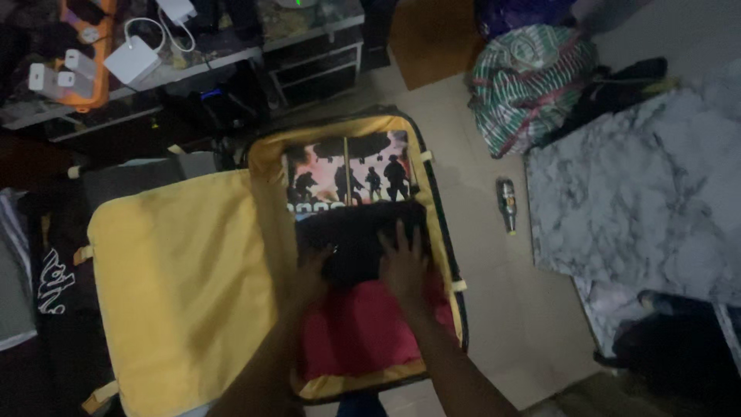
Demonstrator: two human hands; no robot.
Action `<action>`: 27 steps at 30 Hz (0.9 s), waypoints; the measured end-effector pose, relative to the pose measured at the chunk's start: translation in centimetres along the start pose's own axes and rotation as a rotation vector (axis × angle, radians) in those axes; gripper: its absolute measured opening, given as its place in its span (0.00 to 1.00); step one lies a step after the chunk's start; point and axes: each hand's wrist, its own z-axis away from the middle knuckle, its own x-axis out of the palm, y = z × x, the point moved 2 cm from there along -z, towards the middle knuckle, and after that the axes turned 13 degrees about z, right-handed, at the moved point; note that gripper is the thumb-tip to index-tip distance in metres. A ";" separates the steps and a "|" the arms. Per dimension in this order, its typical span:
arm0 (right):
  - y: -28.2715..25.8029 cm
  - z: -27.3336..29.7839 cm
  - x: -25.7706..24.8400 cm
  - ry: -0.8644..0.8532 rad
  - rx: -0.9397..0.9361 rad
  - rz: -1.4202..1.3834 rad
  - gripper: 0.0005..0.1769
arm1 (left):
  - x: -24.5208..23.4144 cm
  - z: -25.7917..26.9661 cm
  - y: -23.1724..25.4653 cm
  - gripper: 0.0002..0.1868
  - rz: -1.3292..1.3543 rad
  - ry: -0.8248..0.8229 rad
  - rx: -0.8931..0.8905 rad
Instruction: The person picks up several folded items of clothing from a stack and places them one by one into an open suitcase, arranging them to fit.
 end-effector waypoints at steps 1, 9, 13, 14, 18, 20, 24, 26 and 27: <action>0.1 -0.4 1.4 0.001 -0.011 0.005 0.35 | -0.2 0.3 -0.3 0.40 0.013 0.014 0.021; 3.3 -3.9 9.7 -0.132 -0.047 0.082 0.42 | -3.9 1.4 2.5 0.25 0.181 0.150 -0.123; 3.8 -5.1 10.1 -0.015 -0.046 -0.237 0.37 | -5.5 5.2 5.5 0.23 0.799 0.294 -0.273; 3.0 -4.5 9.7 0.033 -0.052 -0.321 0.36 | -6.2 7.2 6.5 0.23 0.797 0.319 -0.277; -5.3 1.8 6.0 -0.032 0.010 -0.747 0.29 | -10.1 15.3 9.6 0.21 0.686 0.343 -0.144; -12.1 7.5 3.1 -0.110 -0.042 -1.064 0.26 | -12.4 19.4 10.4 0.21 0.698 0.357 -0.024; -22.5 18.6 -2.1 -0.284 -0.105 -1.356 0.21 | -17.1 27.6 11.0 0.28 1.019 0.491 -0.182; -27.1 21.8 -3.6 -0.150 -0.257 -1.374 0.17 | -20.3 30.5 9.3 0.28 0.999 0.555 -0.241; -28.8 23.4 -4.0 -0.158 -0.267 -1.380 0.17 | -22.0 31.8 8.3 0.27 1.041 0.561 -0.238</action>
